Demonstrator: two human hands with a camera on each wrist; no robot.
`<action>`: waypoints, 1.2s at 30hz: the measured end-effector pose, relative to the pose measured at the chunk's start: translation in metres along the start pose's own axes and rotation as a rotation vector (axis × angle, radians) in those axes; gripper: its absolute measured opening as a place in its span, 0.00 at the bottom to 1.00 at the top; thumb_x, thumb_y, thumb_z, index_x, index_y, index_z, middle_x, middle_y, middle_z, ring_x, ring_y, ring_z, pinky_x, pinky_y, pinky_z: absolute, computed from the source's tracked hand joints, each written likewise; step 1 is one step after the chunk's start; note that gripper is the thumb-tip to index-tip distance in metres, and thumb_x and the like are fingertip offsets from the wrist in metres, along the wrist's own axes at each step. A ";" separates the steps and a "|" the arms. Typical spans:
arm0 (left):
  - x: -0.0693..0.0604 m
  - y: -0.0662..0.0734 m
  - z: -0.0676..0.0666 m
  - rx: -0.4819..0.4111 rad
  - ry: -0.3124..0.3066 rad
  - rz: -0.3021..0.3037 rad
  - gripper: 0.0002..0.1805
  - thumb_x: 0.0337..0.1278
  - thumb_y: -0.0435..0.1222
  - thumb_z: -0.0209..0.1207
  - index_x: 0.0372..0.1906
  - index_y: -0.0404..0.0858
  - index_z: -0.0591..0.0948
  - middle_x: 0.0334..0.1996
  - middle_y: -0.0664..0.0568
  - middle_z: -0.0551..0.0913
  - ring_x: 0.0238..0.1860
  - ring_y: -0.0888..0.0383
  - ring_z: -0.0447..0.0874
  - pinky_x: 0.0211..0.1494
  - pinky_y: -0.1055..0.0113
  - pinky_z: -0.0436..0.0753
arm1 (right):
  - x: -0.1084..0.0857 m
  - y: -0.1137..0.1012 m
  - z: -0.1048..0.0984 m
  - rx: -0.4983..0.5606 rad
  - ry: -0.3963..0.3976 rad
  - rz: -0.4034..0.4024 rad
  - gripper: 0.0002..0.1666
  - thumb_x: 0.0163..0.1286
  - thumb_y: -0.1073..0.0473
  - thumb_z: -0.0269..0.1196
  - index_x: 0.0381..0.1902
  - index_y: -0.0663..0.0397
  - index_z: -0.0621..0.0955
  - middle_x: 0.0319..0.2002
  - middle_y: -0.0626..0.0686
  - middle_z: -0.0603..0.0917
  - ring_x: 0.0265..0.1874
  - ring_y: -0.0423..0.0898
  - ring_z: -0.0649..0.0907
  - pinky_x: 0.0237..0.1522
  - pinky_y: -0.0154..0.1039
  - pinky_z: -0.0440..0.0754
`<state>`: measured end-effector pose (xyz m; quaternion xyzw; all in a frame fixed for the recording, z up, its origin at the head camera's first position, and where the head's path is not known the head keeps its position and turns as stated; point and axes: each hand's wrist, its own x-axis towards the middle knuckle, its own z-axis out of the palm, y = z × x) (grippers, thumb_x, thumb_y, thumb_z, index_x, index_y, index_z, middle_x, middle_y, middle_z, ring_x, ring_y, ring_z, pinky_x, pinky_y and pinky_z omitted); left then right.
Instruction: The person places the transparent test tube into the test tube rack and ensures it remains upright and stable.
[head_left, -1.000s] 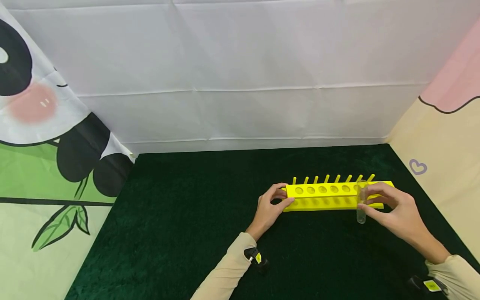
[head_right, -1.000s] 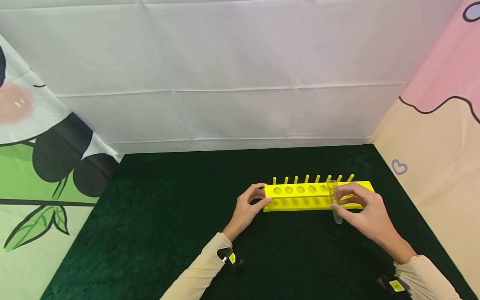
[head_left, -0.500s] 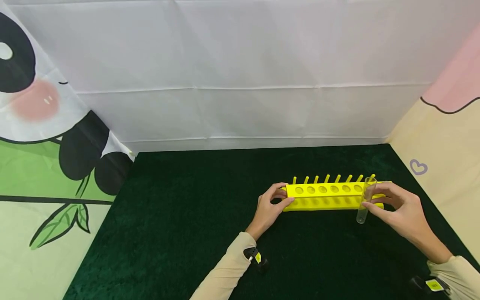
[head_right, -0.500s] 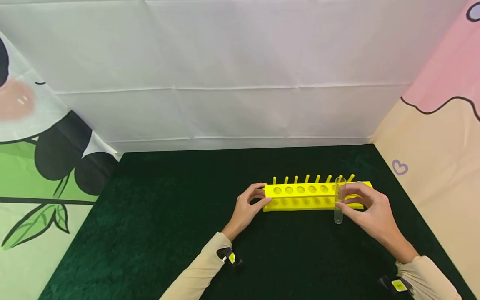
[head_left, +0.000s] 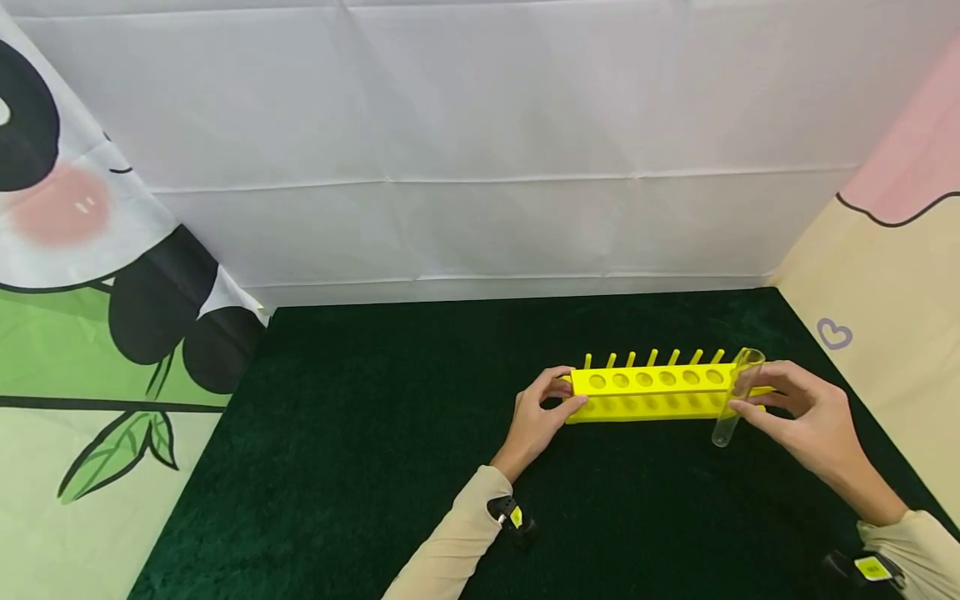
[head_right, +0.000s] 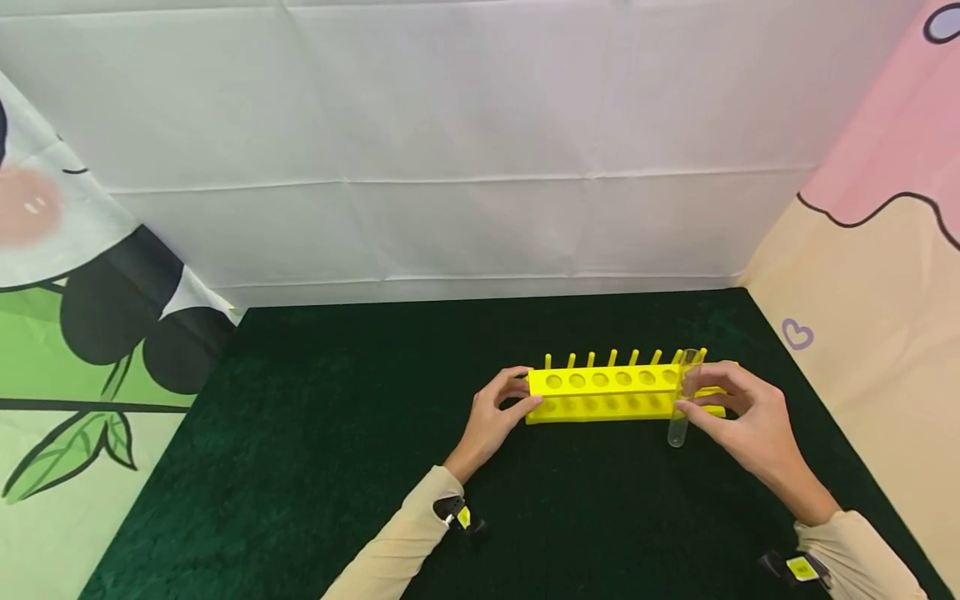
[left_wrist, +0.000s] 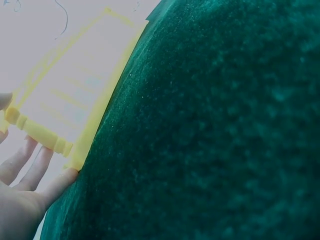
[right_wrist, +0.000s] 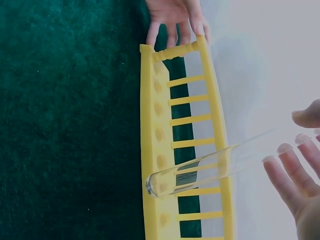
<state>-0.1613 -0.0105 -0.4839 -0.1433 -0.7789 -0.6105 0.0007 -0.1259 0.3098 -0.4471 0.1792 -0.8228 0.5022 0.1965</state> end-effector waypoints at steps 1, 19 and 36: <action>0.002 -0.001 0.001 0.004 0.005 -0.002 0.21 0.59 0.36 0.61 0.56 0.38 0.74 0.46 0.46 0.80 0.50 0.44 0.78 0.52 0.51 0.78 | 0.002 0.003 -0.001 0.006 0.000 -0.001 0.24 0.43 0.84 0.67 0.40 0.68 0.78 0.37 0.52 0.81 0.38 0.38 0.81 0.41 0.24 0.78; 0.013 -0.002 0.010 0.013 0.021 -0.022 0.21 0.59 0.37 0.60 0.57 0.37 0.73 0.47 0.45 0.79 0.50 0.44 0.78 0.52 0.48 0.77 | 0.012 0.022 -0.013 0.090 0.024 0.033 0.25 0.46 0.87 0.64 0.45 0.75 0.75 0.39 0.52 0.80 0.38 0.40 0.81 0.41 0.26 0.79; 0.020 -0.003 0.013 0.001 0.040 -0.013 0.21 0.59 0.36 0.60 0.57 0.36 0.73 0.47 0.44 0.79 0.49 0.44 0.78 0.53 0.46 0.75 | 0.021 0.028 -0.021 0.183 0.044 0.027 0.25 0.47 0.88 0.61 0.46 0.78 0.73 0.39 0.54 0.79 0.38 0.42 0.81 0.41 0.27 0.79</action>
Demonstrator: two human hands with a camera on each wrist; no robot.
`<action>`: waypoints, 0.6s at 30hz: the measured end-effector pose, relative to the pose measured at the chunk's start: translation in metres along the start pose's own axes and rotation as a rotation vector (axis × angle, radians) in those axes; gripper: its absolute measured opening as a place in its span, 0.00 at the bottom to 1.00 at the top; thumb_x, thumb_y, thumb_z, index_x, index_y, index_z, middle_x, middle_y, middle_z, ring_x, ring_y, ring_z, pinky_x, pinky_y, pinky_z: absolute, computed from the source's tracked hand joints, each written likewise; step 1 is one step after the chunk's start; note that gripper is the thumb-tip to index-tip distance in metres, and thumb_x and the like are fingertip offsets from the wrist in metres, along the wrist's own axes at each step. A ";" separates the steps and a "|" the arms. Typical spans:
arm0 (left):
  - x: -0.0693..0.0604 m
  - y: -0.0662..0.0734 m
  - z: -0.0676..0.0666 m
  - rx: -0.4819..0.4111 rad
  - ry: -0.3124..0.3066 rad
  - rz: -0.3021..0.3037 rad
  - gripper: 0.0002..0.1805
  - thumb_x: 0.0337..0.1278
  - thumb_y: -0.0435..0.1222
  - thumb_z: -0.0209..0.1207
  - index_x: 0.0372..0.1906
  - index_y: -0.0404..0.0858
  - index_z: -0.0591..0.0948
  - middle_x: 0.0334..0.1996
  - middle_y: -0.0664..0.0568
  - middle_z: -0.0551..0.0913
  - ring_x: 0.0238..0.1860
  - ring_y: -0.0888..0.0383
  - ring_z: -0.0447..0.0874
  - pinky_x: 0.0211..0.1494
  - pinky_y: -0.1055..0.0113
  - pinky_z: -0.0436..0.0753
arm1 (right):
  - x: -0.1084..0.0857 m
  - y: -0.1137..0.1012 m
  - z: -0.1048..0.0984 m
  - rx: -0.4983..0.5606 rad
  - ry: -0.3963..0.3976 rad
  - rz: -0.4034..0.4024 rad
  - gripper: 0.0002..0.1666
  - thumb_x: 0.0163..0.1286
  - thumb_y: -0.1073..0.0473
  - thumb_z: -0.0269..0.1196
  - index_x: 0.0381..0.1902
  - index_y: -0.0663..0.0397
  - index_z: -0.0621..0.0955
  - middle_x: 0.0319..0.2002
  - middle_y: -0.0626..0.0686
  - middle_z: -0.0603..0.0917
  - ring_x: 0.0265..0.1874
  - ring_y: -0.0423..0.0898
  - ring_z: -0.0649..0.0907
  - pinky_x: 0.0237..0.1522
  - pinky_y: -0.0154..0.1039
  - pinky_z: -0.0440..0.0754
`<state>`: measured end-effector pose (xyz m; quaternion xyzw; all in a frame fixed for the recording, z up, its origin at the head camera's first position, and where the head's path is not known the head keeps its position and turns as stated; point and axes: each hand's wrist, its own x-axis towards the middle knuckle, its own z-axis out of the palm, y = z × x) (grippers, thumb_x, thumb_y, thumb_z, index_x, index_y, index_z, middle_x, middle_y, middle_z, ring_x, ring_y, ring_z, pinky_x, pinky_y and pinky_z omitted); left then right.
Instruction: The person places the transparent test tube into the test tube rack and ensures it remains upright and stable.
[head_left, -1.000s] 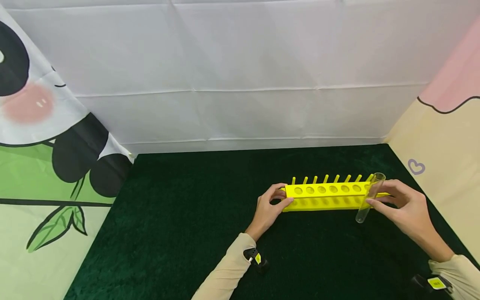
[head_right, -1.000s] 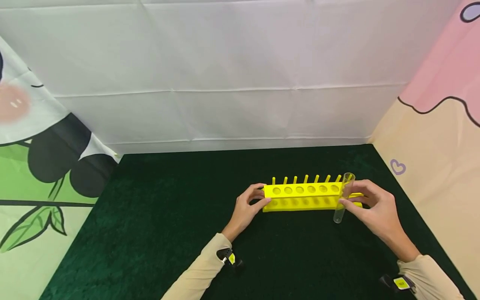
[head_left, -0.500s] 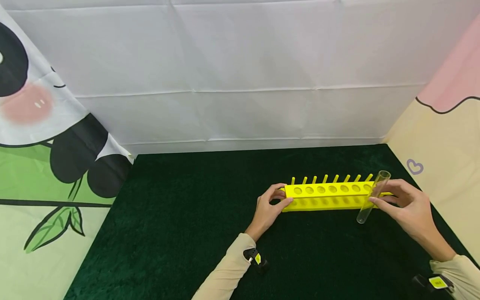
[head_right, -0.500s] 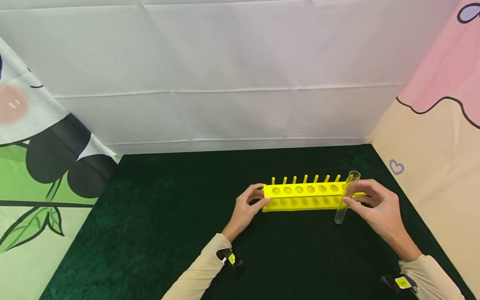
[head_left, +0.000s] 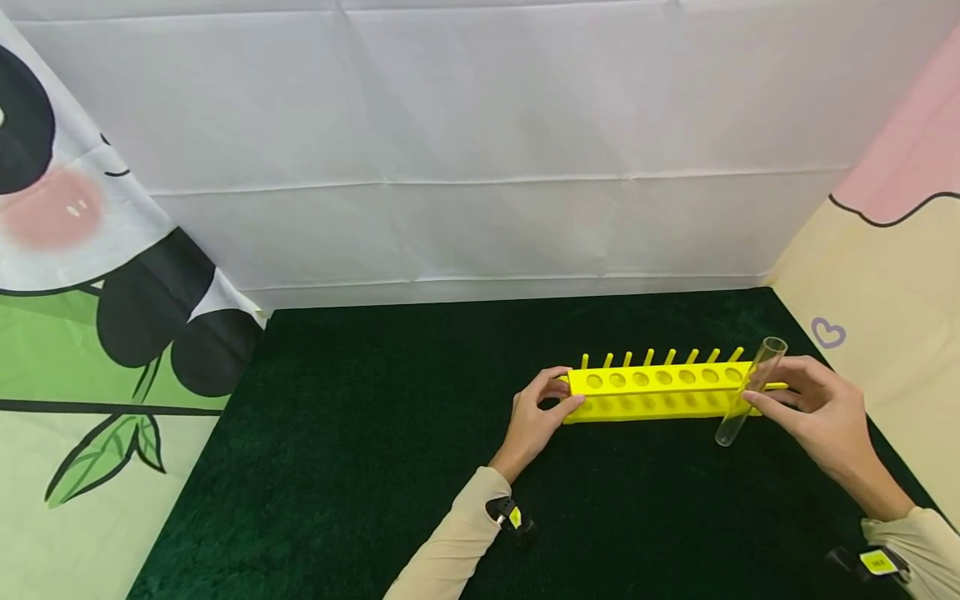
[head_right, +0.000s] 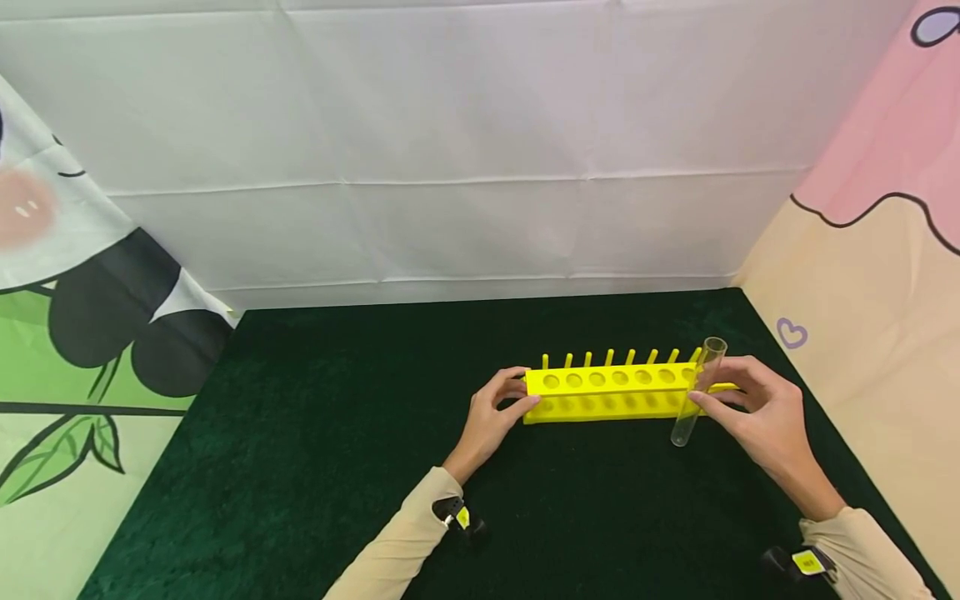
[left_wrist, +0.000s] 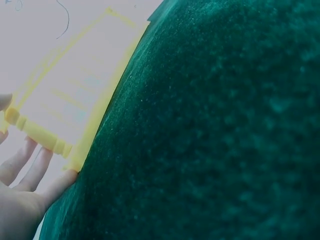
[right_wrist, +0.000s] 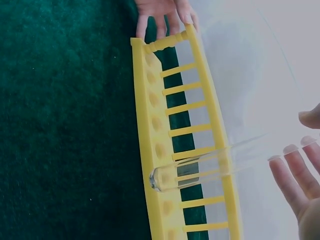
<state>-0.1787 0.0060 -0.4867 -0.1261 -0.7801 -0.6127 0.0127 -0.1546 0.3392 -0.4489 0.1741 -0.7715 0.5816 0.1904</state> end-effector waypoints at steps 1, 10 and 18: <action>0.000 0.000 0.000 0.000 0.000 0.001 0.21 0.59 0.36 0.60 0.57 0.36 0.73 0.47 0.44 0.79 0.49 0.44 0.78 0.53 0.46 0.76 | 0.000 0.000 0.000 0.017 0.000 -0.003 0.25 0.47 0.88 0.61 0.46 0.79 0.73 0.39 0.55 0.79 0.38 0.42 0.81 0.41 0.27 0.79; -0.001 0.001 -0.001 0.015 -0.003 -0.004 0.21 0.59 0.36 0.61 0.57 0.37 0.73 0.47 0.45 0.80 0.49 0.45 0.79 0.49 0.57 0.79 | 0.000 -0.001 -0.004 0.061 -0.008 0.030 0.25 0.49 0.87 0.61 0.47 0.80 0.72 0.41 0.55 0.78 0.39 0.43 0.80 0.43 0.28 0.79; 0.001 -0.005 0.001 0.003 -0.008 -0.010 0.23 0.59 0.37 0.61 0.59 0.37 0.73 0.48 0.44 0.79 0.51 0.45 0.78 0.49 0.53 0.79 | 0.003 -0.004 -0.005 0.162 -0.003 0.020 0.22 0.50 0.88 0.59 0.45 0.81 0.71 0.41 0.58 0.77 0.38 0.47 0.80 0.43 0.29 0.79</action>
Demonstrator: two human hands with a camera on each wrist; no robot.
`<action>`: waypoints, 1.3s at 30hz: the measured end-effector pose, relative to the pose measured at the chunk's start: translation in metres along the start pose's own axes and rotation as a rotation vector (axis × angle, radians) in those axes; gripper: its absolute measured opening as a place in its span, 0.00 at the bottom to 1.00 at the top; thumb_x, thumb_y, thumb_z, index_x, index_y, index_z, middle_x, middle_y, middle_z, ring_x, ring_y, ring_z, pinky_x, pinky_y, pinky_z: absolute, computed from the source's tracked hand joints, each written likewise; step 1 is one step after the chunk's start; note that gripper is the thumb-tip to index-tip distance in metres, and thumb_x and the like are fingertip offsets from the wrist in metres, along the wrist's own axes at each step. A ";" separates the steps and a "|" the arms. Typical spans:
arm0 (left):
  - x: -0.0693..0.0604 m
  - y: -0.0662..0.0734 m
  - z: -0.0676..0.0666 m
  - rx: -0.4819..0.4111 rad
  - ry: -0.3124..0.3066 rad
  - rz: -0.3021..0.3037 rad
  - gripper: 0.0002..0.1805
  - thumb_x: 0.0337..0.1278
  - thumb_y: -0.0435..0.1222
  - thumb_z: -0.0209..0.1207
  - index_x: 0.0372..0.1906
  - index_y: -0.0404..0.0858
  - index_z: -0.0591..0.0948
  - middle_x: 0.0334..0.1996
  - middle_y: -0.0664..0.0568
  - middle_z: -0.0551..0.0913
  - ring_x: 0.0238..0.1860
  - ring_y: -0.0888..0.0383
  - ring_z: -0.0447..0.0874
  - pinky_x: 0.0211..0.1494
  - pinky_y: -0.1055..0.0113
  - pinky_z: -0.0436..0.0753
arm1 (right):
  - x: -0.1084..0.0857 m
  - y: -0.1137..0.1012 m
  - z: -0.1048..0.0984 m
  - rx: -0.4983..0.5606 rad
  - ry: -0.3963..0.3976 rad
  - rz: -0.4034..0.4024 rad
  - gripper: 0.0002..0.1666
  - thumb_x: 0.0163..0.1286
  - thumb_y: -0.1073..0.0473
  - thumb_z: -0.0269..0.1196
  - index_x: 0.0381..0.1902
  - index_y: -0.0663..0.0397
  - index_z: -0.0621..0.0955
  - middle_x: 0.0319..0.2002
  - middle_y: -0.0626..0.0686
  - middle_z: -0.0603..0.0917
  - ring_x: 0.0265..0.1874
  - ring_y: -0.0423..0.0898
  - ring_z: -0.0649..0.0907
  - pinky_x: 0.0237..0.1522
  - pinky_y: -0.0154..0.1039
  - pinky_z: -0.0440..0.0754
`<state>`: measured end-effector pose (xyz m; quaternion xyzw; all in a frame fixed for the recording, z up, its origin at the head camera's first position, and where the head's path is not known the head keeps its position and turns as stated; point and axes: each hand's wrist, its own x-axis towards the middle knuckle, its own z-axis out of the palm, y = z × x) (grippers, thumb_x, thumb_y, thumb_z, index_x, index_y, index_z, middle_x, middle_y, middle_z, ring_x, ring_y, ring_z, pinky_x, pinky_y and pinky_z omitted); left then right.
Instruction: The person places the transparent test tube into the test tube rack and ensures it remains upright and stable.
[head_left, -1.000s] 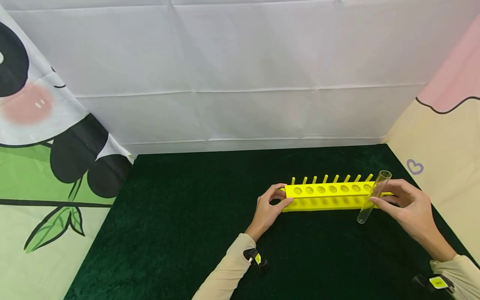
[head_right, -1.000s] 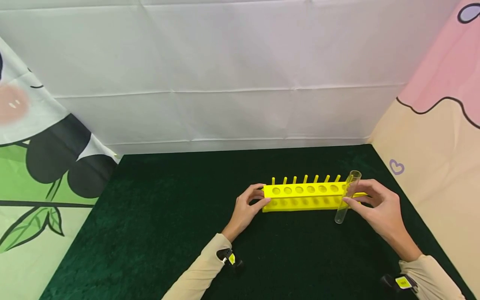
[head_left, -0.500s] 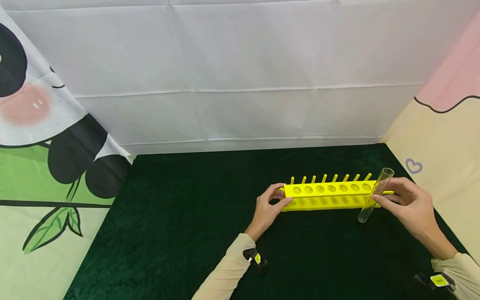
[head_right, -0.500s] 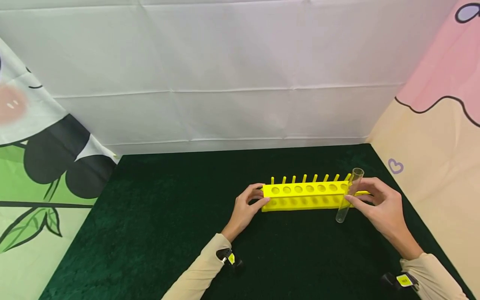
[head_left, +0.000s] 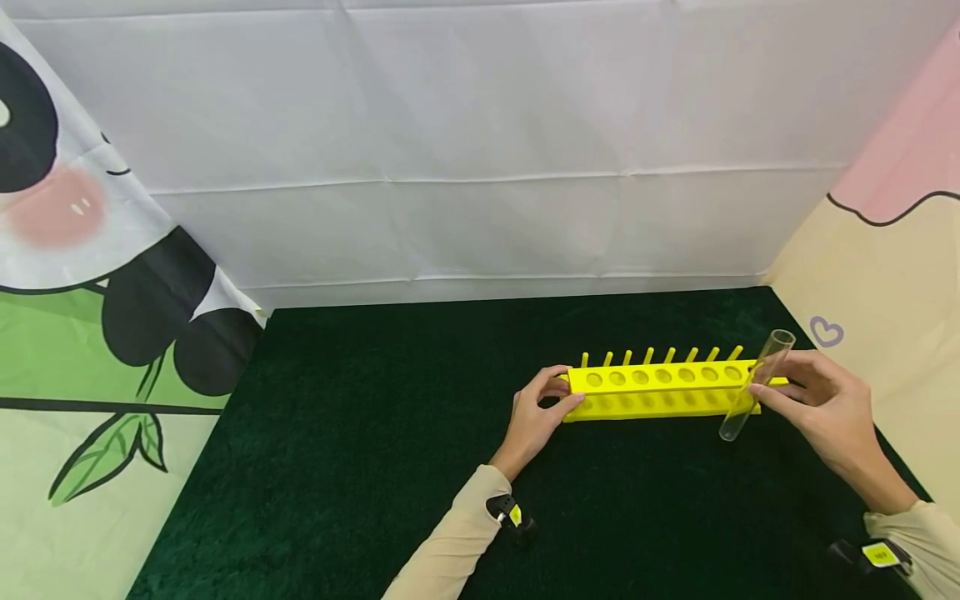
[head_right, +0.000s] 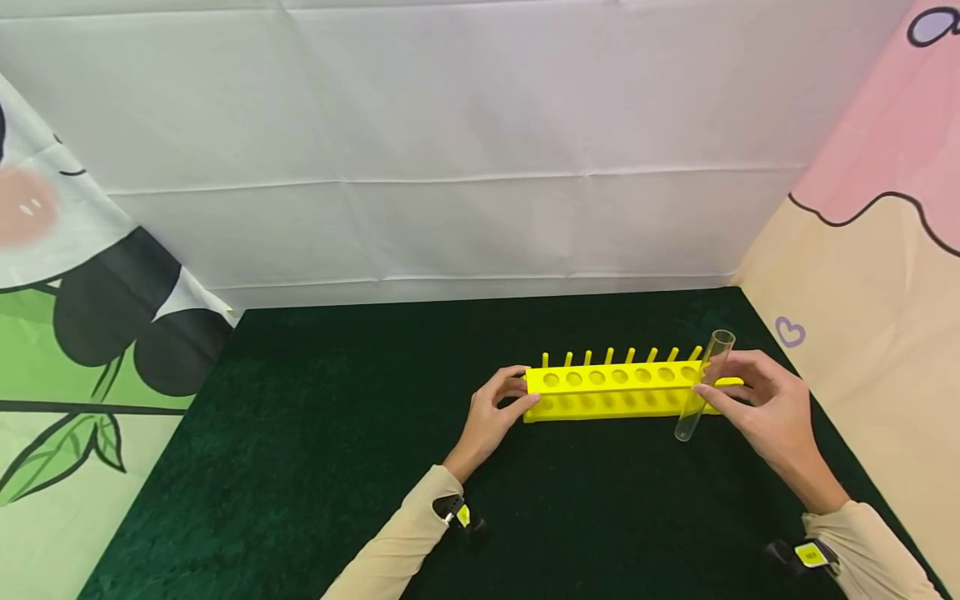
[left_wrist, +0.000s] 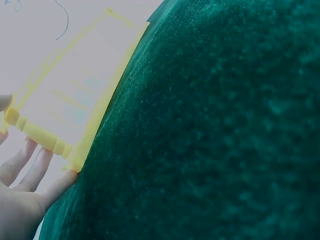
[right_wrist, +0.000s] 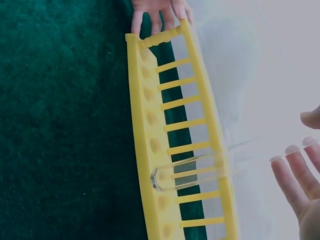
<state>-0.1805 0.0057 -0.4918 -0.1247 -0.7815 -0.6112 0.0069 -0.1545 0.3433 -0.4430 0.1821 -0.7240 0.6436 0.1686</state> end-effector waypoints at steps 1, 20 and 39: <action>0.001 -0.005 0.001 0.002 0.001 -0.002 0.23 0.59 0.37 0.61 0.59 0.37 0.72 0.48 0.44 0.79 0.51 0.45 0.78 0.49 0.53 0.79 | 0.000 0.000 0.000 0.004 0.001 -0.005 0.22 0.50 0.88 0.59 0.45 0.81 0.71 0.41 0.59 0.77 0.37 0.47 0.80 0.43 0.28 0.79; 0.008 -0.032 0.004 0.035 0.012 -0.002 0.23 0.57 0.48 0.62 0.58 0.53 0.73 0.47 0.58 0.79 0.49 0.59 0.79 0.49 0.63 0.79 | 0.006 0.005 -0.007 0.179 -0.008 -0.098 0.24 0.47 0.91 0.57 0.46 0.85 0.70 0.41 0.61 0.78 0.38 0.48 0.80 0.43 0.31 0.79; 0.008 -0.031 0.006 0.008 0.020 -0.003 0.23 0.58 0.41 0.62 0.58 0.47 0.73 0.48 0.51 0.79 0.50 0.52 0.79 0.53 0.54 0.77 | 0.008 0.005 -0.014 0.164 0.023 -0.090 0.24 0.47 0.91 0.57 0.47 0.85 0.70 0.41 0.61 0.78 0.39 0.48 0.80 0.44 0.31 0.79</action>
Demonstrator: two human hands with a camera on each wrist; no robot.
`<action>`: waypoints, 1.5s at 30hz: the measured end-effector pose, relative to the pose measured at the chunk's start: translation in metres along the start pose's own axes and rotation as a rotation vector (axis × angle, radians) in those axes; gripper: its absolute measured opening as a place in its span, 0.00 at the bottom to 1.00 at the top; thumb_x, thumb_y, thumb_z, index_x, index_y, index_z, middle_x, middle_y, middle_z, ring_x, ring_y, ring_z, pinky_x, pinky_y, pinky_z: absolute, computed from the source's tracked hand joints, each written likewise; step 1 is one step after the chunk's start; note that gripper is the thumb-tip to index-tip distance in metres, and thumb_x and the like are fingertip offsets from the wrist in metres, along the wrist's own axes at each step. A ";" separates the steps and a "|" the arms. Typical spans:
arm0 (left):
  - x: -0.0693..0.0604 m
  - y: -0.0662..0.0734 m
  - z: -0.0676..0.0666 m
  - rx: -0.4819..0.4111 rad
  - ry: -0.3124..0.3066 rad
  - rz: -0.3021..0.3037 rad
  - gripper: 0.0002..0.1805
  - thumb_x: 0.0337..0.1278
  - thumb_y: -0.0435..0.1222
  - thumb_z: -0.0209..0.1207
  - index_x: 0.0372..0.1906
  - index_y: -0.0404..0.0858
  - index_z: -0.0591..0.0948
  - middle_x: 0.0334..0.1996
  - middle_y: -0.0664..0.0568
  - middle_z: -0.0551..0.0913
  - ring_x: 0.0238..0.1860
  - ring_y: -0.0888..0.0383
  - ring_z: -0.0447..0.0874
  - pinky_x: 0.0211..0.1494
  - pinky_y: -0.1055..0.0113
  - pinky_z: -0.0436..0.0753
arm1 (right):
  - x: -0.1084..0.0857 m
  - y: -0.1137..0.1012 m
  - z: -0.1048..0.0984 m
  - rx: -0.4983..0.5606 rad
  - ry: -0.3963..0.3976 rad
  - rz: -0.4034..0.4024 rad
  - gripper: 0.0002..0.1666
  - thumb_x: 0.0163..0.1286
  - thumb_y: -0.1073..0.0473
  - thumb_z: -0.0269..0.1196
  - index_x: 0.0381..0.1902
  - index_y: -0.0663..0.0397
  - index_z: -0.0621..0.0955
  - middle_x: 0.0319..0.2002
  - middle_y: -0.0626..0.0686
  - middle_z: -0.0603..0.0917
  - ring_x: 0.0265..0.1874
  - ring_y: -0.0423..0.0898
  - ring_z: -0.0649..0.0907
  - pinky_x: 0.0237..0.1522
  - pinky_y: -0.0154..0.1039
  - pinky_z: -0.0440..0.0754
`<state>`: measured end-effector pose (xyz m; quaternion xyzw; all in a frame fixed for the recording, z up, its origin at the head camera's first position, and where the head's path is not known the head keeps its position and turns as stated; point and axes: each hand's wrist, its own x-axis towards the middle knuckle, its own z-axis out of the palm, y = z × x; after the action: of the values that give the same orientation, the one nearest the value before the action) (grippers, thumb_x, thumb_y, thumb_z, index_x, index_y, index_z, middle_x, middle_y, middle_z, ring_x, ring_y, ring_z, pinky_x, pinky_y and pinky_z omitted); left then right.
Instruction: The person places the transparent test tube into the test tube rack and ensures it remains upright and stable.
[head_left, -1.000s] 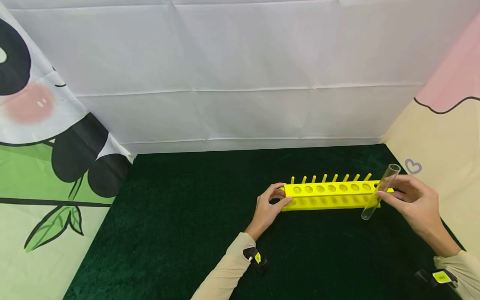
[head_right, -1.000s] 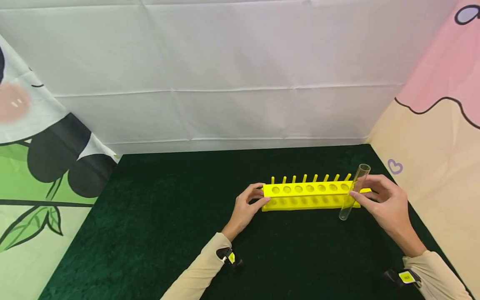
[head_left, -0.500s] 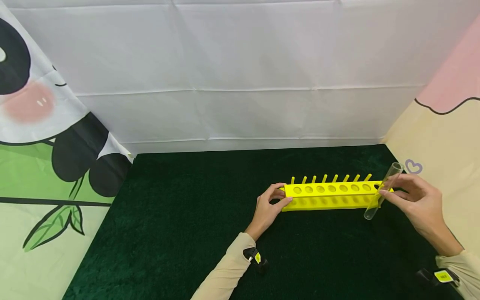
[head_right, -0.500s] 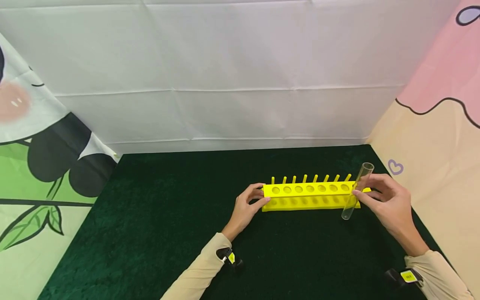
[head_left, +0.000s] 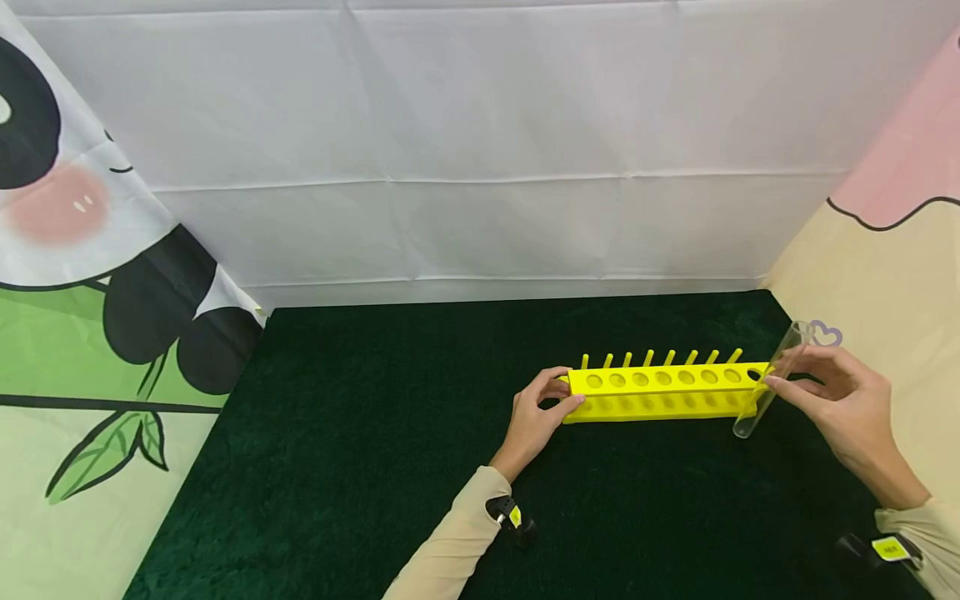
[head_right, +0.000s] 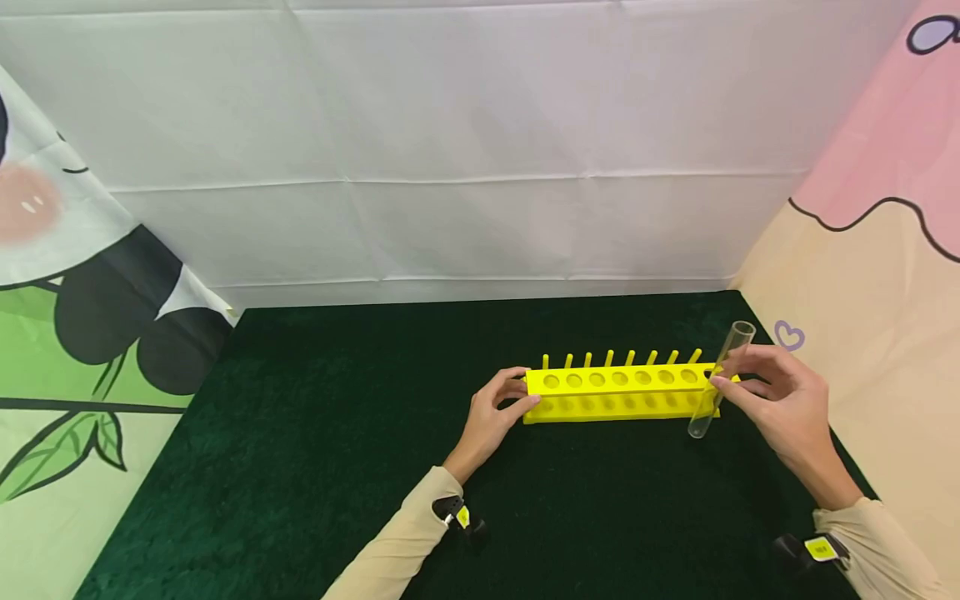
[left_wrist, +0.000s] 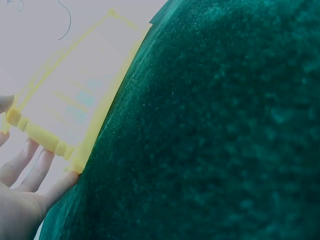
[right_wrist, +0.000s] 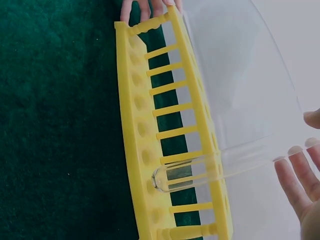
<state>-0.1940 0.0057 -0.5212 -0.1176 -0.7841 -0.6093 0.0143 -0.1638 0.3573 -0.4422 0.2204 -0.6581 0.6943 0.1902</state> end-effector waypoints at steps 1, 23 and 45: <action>0.000 0.000 -0.001 0.003 0.000 0.001 0.23 0.58 0.42 0.62 0.58 0.48 0.73 0.47 0.52 0.79 0.49 0.54 0.79 0.52 0.56 0.78 | 0.000 -0.001 0.000 -0.026 0.004 0.005 0.24 0.48 0.91 0.57 0.47 0.85 0.70 0.41 0.60 0.78 0.39 0.48 0.80 0.44 0.30 0.79; -0.009 0.033 -0.012 -0.025 -0.013 0.009 0.22 0.59 0.36 0.61 0.58 0.37 0.73 0.47 0.43 0.79 0.50 0.44 0.79 0.52 0.51 0.77 | 0.008 -0.005 0.000 -0.184 0.044 0.053 0.24 0.50 0.88 0.59 0.47 0.83 0.71 0.40 0.56 0.78 0.37 0.44 0.79 0.42 0.27 0.79; -0.011 0.042 -0.018 -0.029 -0.003 0.011 0.20 0.59 0.35 0.61 0.56 0.36 0.74 0.46 0.43 0.79 0.49 0.43 0.79 0.52 0.50 0.77 | 0.022 -0.006 0.000 -0.205 0.078 0.027 0.24 0.48 0.89 0.59 0.47 0.83 0.72 0.40 0.56 0.80 0.36 0.44 0.80 0.41 0.26 0.79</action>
<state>-0.1767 -0.0043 -0.4785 -0.1230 -0.7746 -0.6202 0.0146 -0.1787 0.3573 -0.4250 0.1638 -0.7207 0.6339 0.2279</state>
